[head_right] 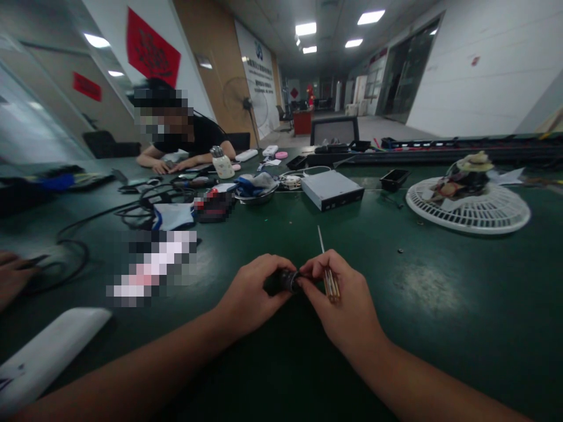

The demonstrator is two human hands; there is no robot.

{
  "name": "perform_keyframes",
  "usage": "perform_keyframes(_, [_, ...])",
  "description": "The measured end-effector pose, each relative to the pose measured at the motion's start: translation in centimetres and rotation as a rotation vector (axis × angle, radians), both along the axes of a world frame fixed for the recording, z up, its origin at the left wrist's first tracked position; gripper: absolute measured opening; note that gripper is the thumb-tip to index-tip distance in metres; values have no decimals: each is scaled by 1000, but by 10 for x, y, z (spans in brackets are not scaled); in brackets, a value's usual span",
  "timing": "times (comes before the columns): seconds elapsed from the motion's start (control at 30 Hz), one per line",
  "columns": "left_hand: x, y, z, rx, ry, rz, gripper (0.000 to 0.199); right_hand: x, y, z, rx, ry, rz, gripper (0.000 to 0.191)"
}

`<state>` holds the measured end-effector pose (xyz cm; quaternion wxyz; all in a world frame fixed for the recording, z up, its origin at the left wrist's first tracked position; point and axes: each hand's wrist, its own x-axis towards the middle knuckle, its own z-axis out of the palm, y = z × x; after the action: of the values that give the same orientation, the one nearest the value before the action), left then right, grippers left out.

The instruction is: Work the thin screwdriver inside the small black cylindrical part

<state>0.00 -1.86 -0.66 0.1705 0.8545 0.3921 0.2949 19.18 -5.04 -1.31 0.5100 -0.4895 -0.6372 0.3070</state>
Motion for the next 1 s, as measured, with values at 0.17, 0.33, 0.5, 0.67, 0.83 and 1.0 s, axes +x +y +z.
perform_keyframes(0.17, [-1, 1, 0, 6, -3, -12, 23, -1, 1, 0, -79, -18, 4, 27])
perform_keyframes(0.33, [-1, 1, -1, 5, -2, -86, 24, -3, -1, 1, -111, -79, 39, 23])
perform_keyframes(0.5, [1, 0, -1, 29, -42, 7, 24, -3, -1, 3, -94, -80, 64, 12])
perform_keyframes(0.67, [0, 2, -1, -5, -82, 143, 27, 0, -4, 3, -9, 66, 94, 28])
perform_keyframes(0.83, [-2, 5, -2, -21, -94, 234, 22, 4, -13, 6, 218, 138, 206, 45])
perform_keyframes(1.0, [-2, 5, -1, -22, -81, 242, 21, 5, -15, 9, 185, 81, 304, 40])
